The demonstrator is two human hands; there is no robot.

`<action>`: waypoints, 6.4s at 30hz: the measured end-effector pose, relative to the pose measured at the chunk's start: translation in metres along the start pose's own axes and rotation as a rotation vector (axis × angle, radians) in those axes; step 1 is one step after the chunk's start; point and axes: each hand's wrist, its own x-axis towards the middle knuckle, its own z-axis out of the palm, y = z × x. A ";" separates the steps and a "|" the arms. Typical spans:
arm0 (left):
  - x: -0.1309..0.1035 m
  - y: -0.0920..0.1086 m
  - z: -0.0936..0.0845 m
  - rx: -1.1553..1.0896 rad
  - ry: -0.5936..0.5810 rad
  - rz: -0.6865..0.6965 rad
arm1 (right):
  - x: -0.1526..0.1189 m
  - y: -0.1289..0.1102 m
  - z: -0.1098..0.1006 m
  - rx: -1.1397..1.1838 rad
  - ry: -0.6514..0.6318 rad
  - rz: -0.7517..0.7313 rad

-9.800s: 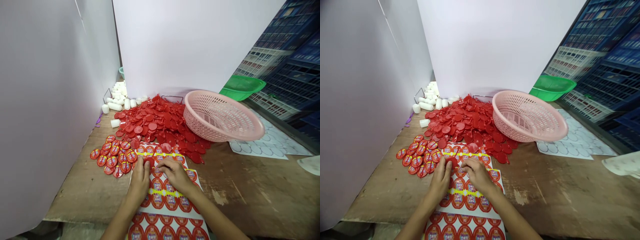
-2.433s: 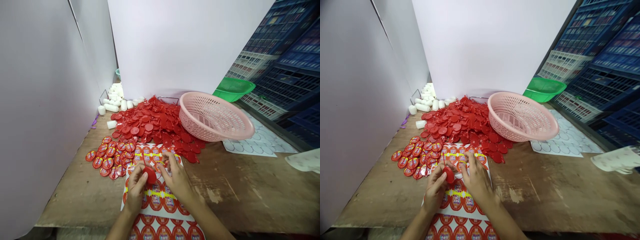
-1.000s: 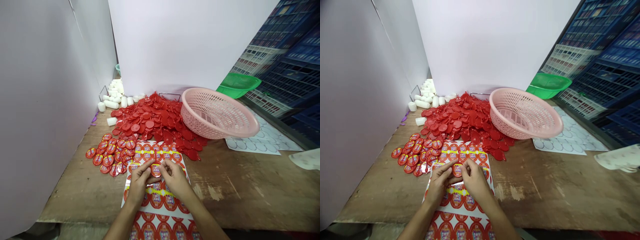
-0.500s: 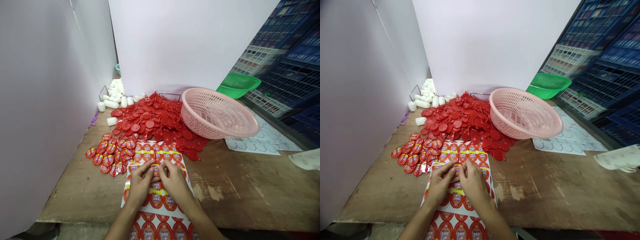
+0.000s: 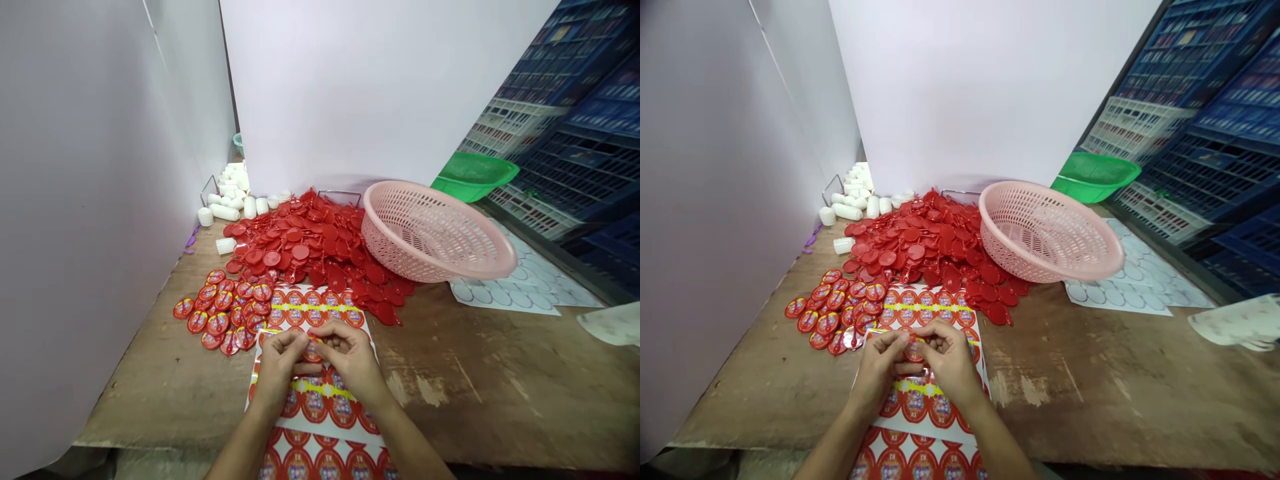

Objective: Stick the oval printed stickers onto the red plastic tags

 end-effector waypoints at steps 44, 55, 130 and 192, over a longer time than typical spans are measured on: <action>-0.021 -0.006 0.009 1.034 -0.394 0.326 | 0.048 -0.024 -0.054 -1.102 0.354 -0.107; -0.020 -0.006 0.014 0.854 -0.329 0.231 | 0.023 0.014 -0.107 -1.168 0.378 -0.057; 0.000 -0.012 0.005 0.015 0.039 0.023 | -0.009 -0.007 0.004 -0.585 0.166 -0.126; -0.005 0.000 0.001 0.024 -0.113 -0.003 | -0.015 -0.010 0.000 -0.328 -0.015 -0.232</action>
